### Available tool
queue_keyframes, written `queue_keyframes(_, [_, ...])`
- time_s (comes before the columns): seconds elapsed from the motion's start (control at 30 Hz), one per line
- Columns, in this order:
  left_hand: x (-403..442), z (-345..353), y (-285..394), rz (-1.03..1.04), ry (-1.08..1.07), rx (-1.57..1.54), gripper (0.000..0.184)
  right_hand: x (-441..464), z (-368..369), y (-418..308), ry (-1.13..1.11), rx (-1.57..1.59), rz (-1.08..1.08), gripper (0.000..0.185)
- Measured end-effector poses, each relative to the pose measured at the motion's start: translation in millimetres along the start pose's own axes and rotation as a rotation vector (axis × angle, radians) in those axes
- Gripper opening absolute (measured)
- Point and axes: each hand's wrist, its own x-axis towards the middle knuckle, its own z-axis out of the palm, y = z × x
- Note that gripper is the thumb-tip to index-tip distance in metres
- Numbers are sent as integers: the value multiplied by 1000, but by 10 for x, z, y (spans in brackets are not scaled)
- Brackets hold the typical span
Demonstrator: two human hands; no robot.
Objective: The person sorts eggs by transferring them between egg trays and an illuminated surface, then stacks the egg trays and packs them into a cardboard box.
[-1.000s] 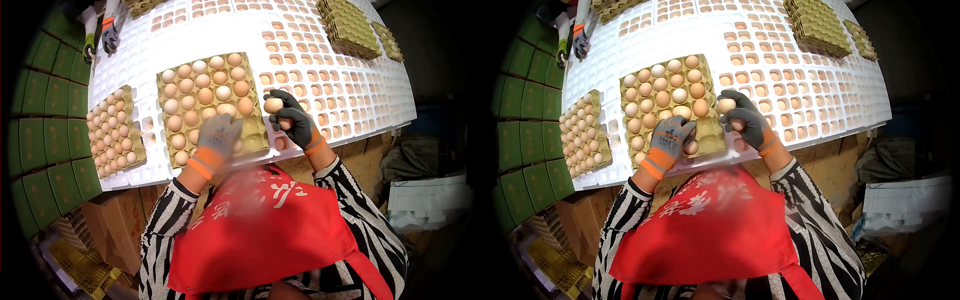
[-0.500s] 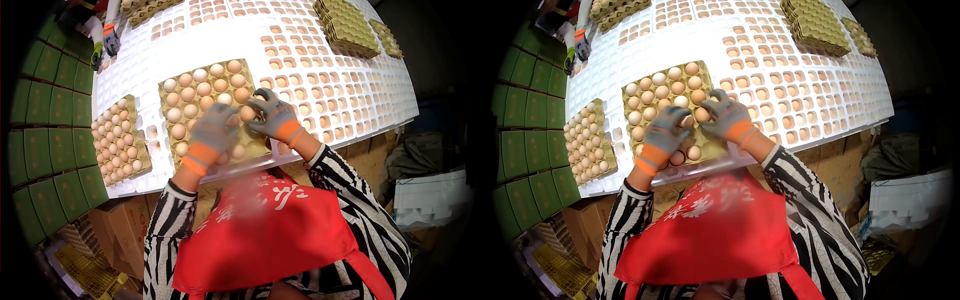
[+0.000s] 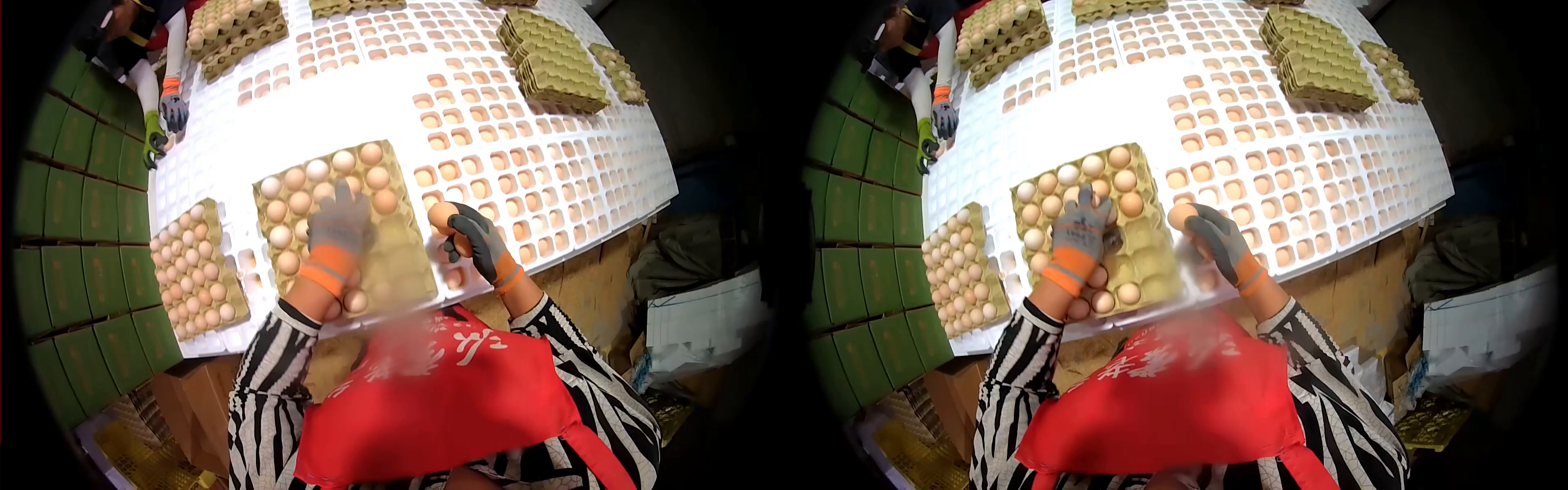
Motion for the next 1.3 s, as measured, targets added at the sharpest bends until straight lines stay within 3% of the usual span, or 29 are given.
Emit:
queue_keyframes(0.13, [105, 77, -30, -22, -102, -17, 22, 250, -175, -87, -4, 50, -114, 39])
queue_keyframes(0.2, [95, -306, -144, -82, -112, -308, 28, 428, -272, -308, -75, 131, 49, 39])
queue_keyframes(0.3, [379, -560, -467, -142, -3, -781, 45, 1034, -577, -46, 6, -21, -72, 39])
queue_keyframes(0.37, [790, -543, -704, -206, 68, -771, 46, 1484, -536, -475, 61, -55, 68, 40])
queue_keyframes(0.4, [1031, -470, -793, -215, 108, -829, 42, 1810, -581, -484, 59, -143, -20, 41])
queue_keyframes(0.43, [1305, -264, -938, -227, 117, -803, 42, 2022, -501, -765, 34, -254, 47, 45])
queue_keyframes(0.5, [1885, -83, -961, -297, 103, -738, 44, 2716, -516, -702, 165, -811, -472, 50])
queue_keyframes(0.57, [2443, 278, -942, -246, 245, -588, 47, 3206, -394, -918, 129, -915, -408, 55])
queue_keyframes(0.63, [2917, 486, -882, -276, 205, -449, 52, 3559, -243, -1082, 228, -1120, -311, 56])
queue_keyframes(0.67, [3098, 590, -850, -330, 139, -377, 55, 3711, -206, -1064, 277, -1226, -300, 55])
queue_keyframes(0.77, [3349, 746, -895, -402, -140, -288, 56, 3932, -303, -1173, 148, -1301, -137, 51])
queue_keyframes(0.8, [3321, 812, -969, -352, -113, -276, 55, 4001, -437, -981, 270, -1102, -286, 46])
queue_keyframes(0.83, [3268, 836, -1012, -341, -74, -298, 49, 4096, -595, -861, 242, -909, -518, 39])
queue_keyframes(0.9, [3153, 940, -1172, -268, 55, -405, 43, 4026, -703, -961, 139, -263, -30, 31])
queue_keyframes(0.97, [3129, 1096, -1283, -289, 338, -671, 37, 4054, -880, -852, 72, 129, -131, 26])
queue_keyframes(1.03, [3127, 1198, -1353, -367, 592, -1022, 36, 4153, -978, -797, 160, 381, -198, 28])
queue_keyframes(1.07, [3118, 1288, -1429, -394, 613, -974, 38, 4198, -1034, -775, 141, 366, -343, 30])
queue_keyframes(1.1, [3105, 1409, -1526, -285, 591, -764, 38, 4214, -1049, -710, 188, 311, -446, 29])
queue_keyframes(1.17, [3041, 1592, -1621, -77, 522, -354, 39, 4221, -1076, -585, 245, -294, -591, 30])
queue_keyframes(1.2, [3043, 1634, -1615, -18, 576, -290, 39, 4320, -1273, -456, 346, -1147, -982, 33])
queue_keyframes(1.23, [3041, 1569, -1567, -97, 517, -325, 38, 4257, -1248, -453, 297, -1199, -952, 36])
queue_keyframes(1.3, [3003, 1426, -1640, -135, 395, -603, 34, 3977, -1149, -588, 247, -812, -874, 36])
